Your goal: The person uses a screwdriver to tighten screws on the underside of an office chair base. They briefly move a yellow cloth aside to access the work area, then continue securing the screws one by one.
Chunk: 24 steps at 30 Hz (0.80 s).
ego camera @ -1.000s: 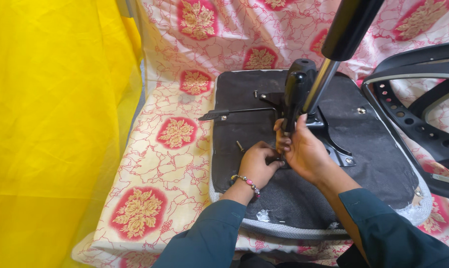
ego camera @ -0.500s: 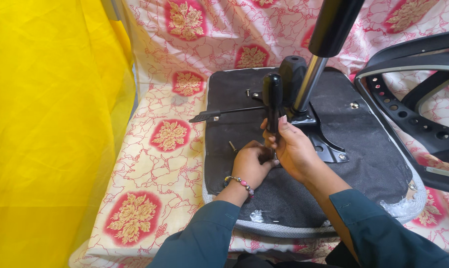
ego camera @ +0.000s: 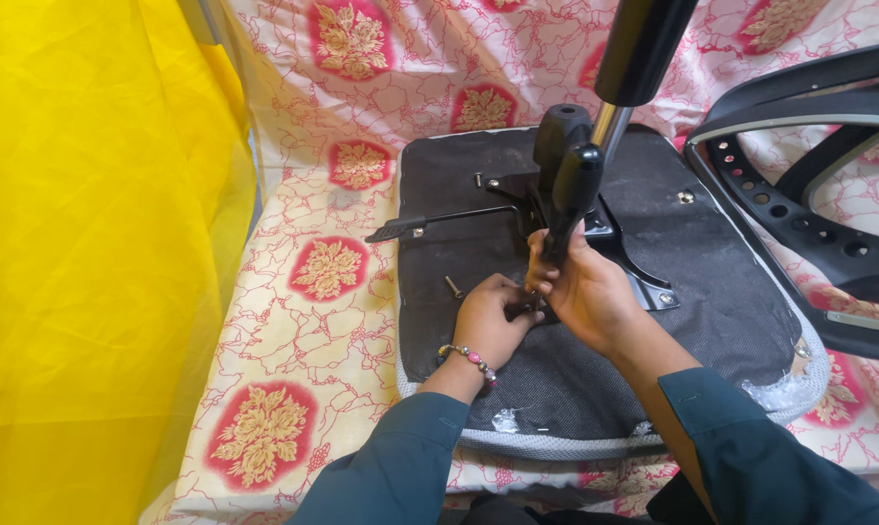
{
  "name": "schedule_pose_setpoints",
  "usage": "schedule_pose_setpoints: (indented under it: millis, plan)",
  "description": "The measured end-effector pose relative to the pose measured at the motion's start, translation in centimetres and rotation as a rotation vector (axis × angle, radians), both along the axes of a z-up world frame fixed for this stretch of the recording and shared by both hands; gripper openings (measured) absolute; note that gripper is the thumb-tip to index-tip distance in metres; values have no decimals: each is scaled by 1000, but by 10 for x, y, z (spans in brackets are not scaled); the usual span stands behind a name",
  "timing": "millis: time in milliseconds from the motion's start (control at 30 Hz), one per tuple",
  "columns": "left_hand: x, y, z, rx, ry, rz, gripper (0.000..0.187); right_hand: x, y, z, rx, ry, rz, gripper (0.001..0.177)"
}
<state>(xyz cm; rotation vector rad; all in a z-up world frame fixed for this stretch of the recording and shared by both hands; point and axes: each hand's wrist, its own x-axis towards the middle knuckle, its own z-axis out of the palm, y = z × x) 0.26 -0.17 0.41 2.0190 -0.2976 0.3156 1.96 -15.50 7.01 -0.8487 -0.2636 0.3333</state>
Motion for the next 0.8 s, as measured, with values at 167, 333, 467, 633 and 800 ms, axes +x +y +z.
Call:
schedule_pose_setpoints:
  millis: [167,333,467,633,800]
  plan:
    - [-2,-1,4,36,8,16,20,-3,1,-1,-42,-40,-23,48]
    - [-4,-2,5,9,23,20,21,-10,6,-3,-72,-135,21,53]
    - [-5,-1,7,8,5,20,20,-9,7,-1,-89,-146,-18,46]
    - [-4,2,7,-12,-29,-14,20,-2,0,6,-263,-160,-95,52]
    - [-5,1,2,-116,-50,-67,18,-3,3,15,-352,-166,-122,38]
